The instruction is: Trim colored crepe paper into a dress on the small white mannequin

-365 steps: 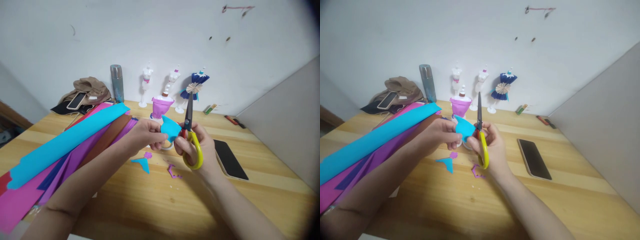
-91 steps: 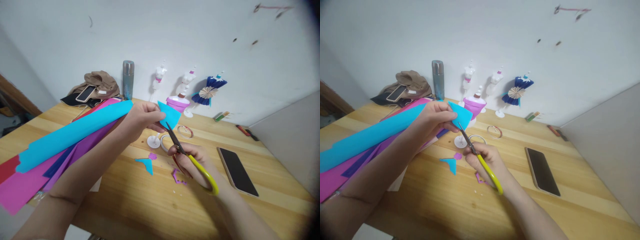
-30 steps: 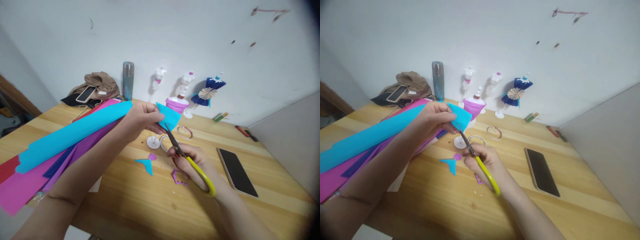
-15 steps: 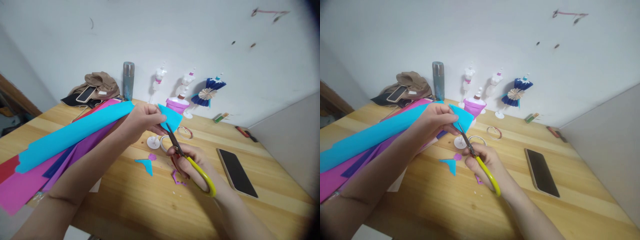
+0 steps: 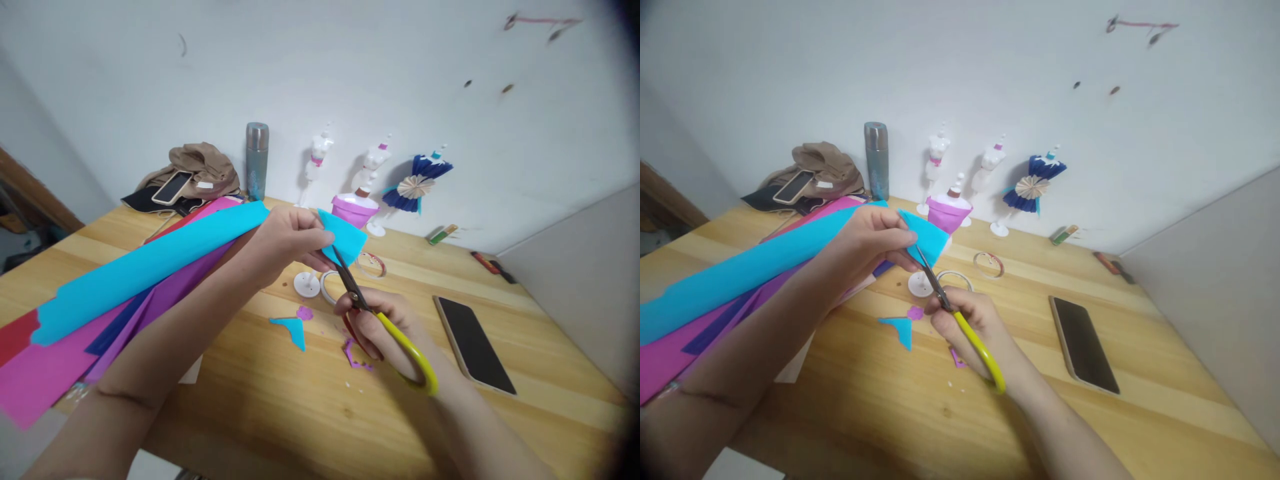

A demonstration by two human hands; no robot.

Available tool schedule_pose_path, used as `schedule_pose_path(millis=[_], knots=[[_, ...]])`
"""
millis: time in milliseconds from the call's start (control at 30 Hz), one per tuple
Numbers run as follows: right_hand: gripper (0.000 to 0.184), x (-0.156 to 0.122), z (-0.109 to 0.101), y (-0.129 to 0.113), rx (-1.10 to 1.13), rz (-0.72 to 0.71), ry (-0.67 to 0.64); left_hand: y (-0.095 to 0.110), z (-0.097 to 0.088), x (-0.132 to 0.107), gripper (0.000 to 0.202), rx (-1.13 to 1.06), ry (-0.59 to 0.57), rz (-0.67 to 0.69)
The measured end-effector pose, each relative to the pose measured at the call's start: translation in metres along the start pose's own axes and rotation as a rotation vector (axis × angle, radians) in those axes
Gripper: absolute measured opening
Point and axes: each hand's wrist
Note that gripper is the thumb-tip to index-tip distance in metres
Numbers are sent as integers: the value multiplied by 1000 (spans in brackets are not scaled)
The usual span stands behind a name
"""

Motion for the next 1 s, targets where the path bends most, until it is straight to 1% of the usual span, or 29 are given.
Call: schedule_pose_path(millis=[167, 367, 600, 1000], knots=[[53, 2, -1, 3, 70, -9, -54, 1, 0, 0, 20, 16, -4, -2], [53, 3, 0, 6, 51, -24, -43, 0, -1, 1, 23, 13, -10, 10], [52, 1, 0, 6, 44, -14, -22, -3, -6, 8, 20, -22, -42, -6], [48, 1, 1, 7, 67, 2, 15, -2, -2, 2, 19, -40, -21, 10]])
Point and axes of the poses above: each hand's wrist, its own x-axis towards the middle knuckle, its own z-axis out of the palm, y = z × x, and after that the axes turned 13 degrees about -x, right-handed
